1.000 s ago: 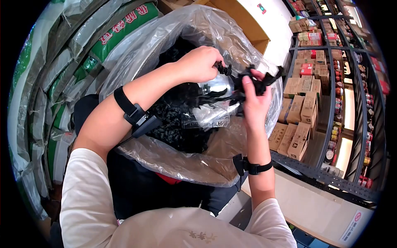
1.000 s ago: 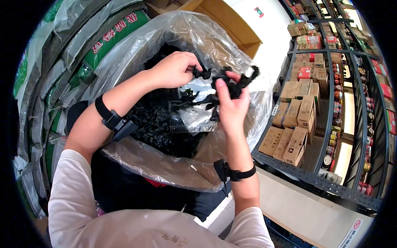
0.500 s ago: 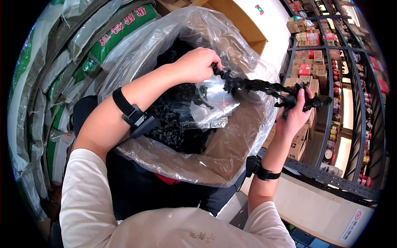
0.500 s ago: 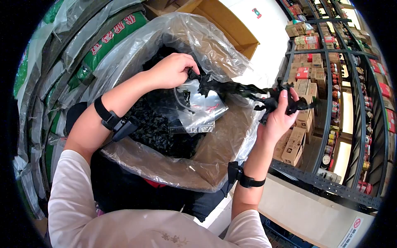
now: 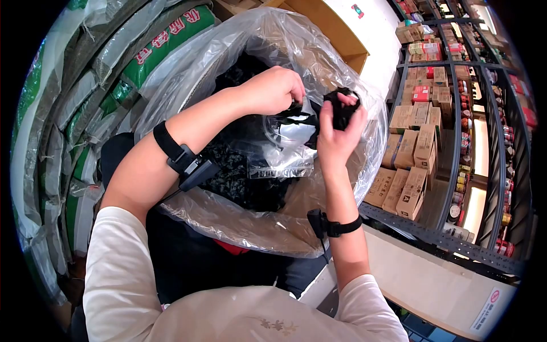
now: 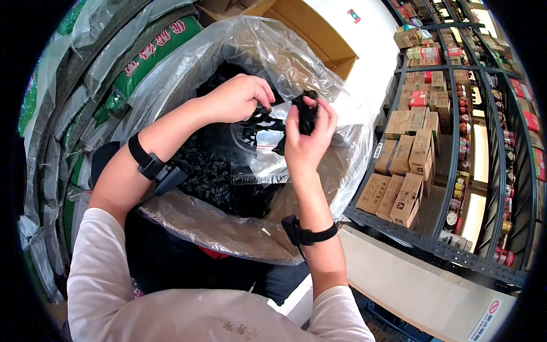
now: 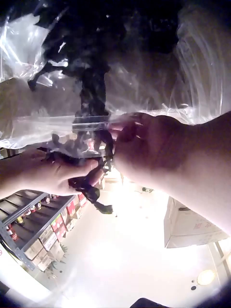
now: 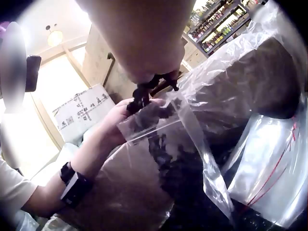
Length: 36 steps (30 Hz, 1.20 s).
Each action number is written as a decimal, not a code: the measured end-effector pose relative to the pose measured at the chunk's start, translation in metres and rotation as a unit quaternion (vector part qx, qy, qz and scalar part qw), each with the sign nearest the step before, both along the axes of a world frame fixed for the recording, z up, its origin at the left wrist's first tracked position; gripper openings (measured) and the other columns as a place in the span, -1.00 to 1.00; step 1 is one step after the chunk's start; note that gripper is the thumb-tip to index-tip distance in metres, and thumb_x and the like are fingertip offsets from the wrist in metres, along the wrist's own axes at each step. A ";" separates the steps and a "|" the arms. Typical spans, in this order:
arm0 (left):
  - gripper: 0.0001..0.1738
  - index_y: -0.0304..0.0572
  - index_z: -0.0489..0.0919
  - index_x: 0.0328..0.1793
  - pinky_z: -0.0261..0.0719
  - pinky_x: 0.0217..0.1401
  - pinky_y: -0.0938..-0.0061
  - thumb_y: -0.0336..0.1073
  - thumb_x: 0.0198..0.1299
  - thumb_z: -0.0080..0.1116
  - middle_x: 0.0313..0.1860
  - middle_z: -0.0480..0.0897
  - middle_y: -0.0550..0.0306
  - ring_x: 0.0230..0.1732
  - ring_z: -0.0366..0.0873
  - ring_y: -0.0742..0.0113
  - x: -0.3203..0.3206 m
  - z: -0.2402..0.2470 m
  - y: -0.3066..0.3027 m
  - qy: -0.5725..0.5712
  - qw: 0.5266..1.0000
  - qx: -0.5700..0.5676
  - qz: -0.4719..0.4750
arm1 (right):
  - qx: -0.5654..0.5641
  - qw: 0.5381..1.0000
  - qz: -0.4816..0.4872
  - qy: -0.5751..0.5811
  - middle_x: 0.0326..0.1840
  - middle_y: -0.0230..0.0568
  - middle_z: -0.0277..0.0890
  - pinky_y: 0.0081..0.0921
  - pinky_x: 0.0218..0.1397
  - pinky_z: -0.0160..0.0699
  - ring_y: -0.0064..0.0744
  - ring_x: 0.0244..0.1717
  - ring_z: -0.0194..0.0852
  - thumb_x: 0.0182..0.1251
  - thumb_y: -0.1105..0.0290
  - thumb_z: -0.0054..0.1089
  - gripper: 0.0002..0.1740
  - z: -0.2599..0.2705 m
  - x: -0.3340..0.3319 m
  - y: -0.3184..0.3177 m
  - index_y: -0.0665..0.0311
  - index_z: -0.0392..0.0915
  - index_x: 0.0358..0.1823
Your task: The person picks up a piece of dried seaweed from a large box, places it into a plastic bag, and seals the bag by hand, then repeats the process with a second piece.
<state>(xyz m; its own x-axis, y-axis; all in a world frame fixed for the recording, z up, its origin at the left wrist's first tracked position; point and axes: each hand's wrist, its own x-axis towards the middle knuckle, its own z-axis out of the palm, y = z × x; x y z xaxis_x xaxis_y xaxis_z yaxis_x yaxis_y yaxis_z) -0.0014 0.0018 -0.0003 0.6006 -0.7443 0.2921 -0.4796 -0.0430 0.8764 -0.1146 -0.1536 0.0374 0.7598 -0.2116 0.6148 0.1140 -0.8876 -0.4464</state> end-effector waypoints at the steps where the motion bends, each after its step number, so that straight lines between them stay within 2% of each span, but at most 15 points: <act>1: -0.65 -0.28 0.73 -0.33 0.56 0.12 0.32 -0.63 -0.16 -0.06 -0.10 0.68 -0.07 -0.03 0.63 0.01 0.000 0.000 0.000 -0.004 1.000 0.005 -0.014 | -0.025 0.999 0.025 -0.002 0.07 0.02 0.36 -0.27 0.15 0.45 -0.06 0.06 0.43 0.13 0.53 0.34 -0.65 -0.004 0.001 0.001 0.34 0.51 -0.03; 5: -0.65 -0.34 0.71 -0.26 0.56 0.12 0.27 -0.62 -0.17 -0.03 -0.11 0.67 -0.12 -0.03 0.64 -0.01 0.002 0.001 0.001 0.007 0.999 0.025 -0.045 | -0.028 0.999 0.041 0.012 0.09 -0.04 0.37 -0.23 0.03 0.58 -0.01 0.03 0.50 0.07 0.48 0.39 -0.60 -0.010 0.000 0.010 0.18 0.54 0.00; 8: -0.65 -0.37 0.68 -0.21 0.56 0.12 0.25 -0.60 -0.16 -0.01 -0.10 0.66 -0.16 -0.03 0.64 -0.03 0.001 -0.004 -0.004 0.005 0.999 0.048 -0.018 | -0.089 0.995 0.040 0.030 0.13 -0.09 0.36 -0.23 -0.05 0.62 -0.01 -0.01 0.54 0.02 0.44 0.41 -0.57 -0.012 -0.003 0.026 0.12 0.55 -0.01; 12: -0.70 -0.42 0.67 -0.22 0.58 0.10 0.24 -0.56 -0.11 0.02 -0.15 0.67 -0.19 -0.07 0.64 -0.08 0.004 -0.002 -0.002 0.064 0.996 0.068 -0.012 | -0.037 0.997 0.045 0.043 0.12 -0.07 0.37 -0.21 0.03 0.54 0.03 0.04 0.46 0.09 0.41 0.42 -0.59 -0.024 -0.001 0.027 0.22 0.49 -0.02; 15: -0.70 -0.42 0.68 -0.23 0.57 0.09 0.25 -0.55 -0.11 0.02 -0.19 0.68 -0.19 -0.07 0.65 -0.07 0.005 -0.006 -0.002 0.022 0.998 0.054 0.016 | -0.019 0.995 0.072 0.063 -0.02 -0.03 0.47 -0.21 0.20 0.39 0.00 0.22 0.27 0.12 0.40 0.42 -0.51 -0.010 -0.004 0.019 0.37 0.42 0.04; 19: -0.70 -0.38 0.70 -0.26 0.57 0.09 0.25 -0.53 -0.09 -0.01 -0.19 0.68 -0.18 -0.07 0.65 -0.05 0.005 -0.003 0.000 0.007 0.997 0.060 0.049 | 0.008 0.970 0.180 0.165 0.12 -0.08 0.39 -0.25 0.19 0.43 -0.04 0.15 0.37 0.10 0.38 0.45 -0.56 0.019 -0.014 0.014 0.31 0.48 -0.02; 20: -0.69 -0.37 0.70 -0.25 0.57 0.10 0.25 -0.52 -0.08 -0.02 -0.18 0.68 -0.19 -0.07 0.65 -0.06 0.004 -0.002 -0.001 0.016 0.996 0.066 0.066 | -0.019 0.955 0.220 0.197 0.16 -0.09 0.34 -0.29 0.14 0.48 -0.07 0.10 0.43 0.07 0.41 0.47 -0.60 0.016 -0.016 0.004 0.27 0.52 -0.07; 23: -0.69 -0.38 0.70 -0.23 0.57 0.11 0.25 -0.52 -0.08 -0.02 -0.18 0.69 -0.19 -0.06 0.66 -0.06 0.002 -0.001 -0.001 0.030 0.996 0.067 0.057 | -0.006 0.936 0.242 0.255 0.13 -0.09 0.33 -0.30 0.05 0.55 -0.08 0.10 0.45 -0.03 0.52 0.47 -0.58 0.013 -0.020 0.006 0.26 0.52 -0.10; 25: -0.67 -0.38 0.70 -0.20 0.59 0.07 0.27 -0.54 -0.08 0.00 -0.18 0.69 -0.20 -0.08 0.67 -0.02 0.000 -0.003 -0.004 0.032 0.996 0.059 0.058 | -0.027 0.938 0.232 0.256 0.14 -0.08 0.34 -0.28 0.04 0.56 -0.03 0.09 0.48 -0.05 0.54 0.45 -0.58 0.012 -0.017 0.015 0.27 0.51 -0.10; 27: -0.67 -0.40 0.69 -0.17 0.61 0.03 0.29 -0.55 -0.07 0.00 -0.18 0.70 -0.20 -0.10 0.68 0.01 -0.001 -0.005 -0.005 0.047 0.996 0.042 0.066 | -0.041 0.925 0.171 0.336 0.17 -0.05 0.33 -0.25 0.03 0.57 0.04 0.05 0.50 -0.04 0.54 0.43 -0.56 0.008 -0.012 0.023 0.27 0.53 -0.06; 28: -0.67 -0.40 0.69 -0.17 0.61 0.03 0.29 -0.55 -0.07 0.00 -0.18 0.70 -0.20 -0.10 0.68 0.01 0.000 -0.005 -0.005 0.046 0.996 0.044 0.067 | -0.049 0.921 0.171 0.345 0.21 -0.02 0.33 -0.21 0.05 0.56 0.09 0.04 0.51 -0.02 0.53 0.42 -0.54 0.004 -0.010 0.025 0.27 0.54 -0.02; 30: -0.65 -0.41 0.69 -0.14 0.62 0.01 0.33 -0.58 -0.06 0.00 -0.17 0.70 -0.19 -0.10 0.69 0.04 0.002 -0.003 -0.005 0.126 0.989 0.062 0.048 | -0.054 0.910 0.165 0.376 0.21 0.00 0.33 -0.22 0.09 0.53 0.09 0.06 0.48 0.00 0.50 0.43 -0.53 0.003 -0.002 0.028 0.28 0.54 0.01; 31: -0.65 -0.41 0.69 -0.14 0.62 0.01 0.33 -0.58 -0.06 0.00 -0.17 0.70 -0.19 -0.10 0.69 0.04 0.002 -0.001 -0.004 0.126 0.989 0.063 0.048 | -0.061 0.898 0.158 0.406 0.20 0.03 0.34 -0.23 0.12 0.51 0.09 0.08 0.45 0.01 0.47 0.43 -0.51 0.003 0.003 0.030 0.29 0.54 0.04; 34: -0.63 -0.41 0.68 -0.09 0.63 0.02 0.35 -0.58 -0.04 0.00 -0.17 0.71 -0.17 -0.10 0.70 0.09 0.002 0.005 -0.001 0.102 0.991 0.067 0.045 | -0.078 0.887 0.184 0.417 0.20 0.13 0.35 -0.22 0.20 0.46 0.11 0.11 0.44 0.10 0.35 0.43 -0.51 -0.003 0.016 0.024 0.36 0.53 0.07; 36: -0.61 -0.40 0.67 -0.05 0.63 0.02 0.36 -0.59 -0.03 0.01 -0.15 0.72 -0.16 -0.09 0.70 0.13 0.001 0.009 0.000 0.135 0.986 0.089 0.038 | -0.071 0.877 0.205 0.428 0.18 0.16 0.36 -0.22 0.22 0.44 0.12 0.13 0.43 0.14 0.31 0.42 -0.49 -0.004 0.022 0.020 0.39 0.52 0.08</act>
<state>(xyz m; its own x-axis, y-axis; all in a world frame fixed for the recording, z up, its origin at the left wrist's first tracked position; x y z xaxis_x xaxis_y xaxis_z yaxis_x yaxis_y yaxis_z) -0.0001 0.0023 0.0088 0.6945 -0.7193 -0.0171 -0.2188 -0.2338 0.9473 -0.0930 -0.1333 0.0338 0.9502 0.2206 -0.2201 0.1144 -0.9039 -0.4121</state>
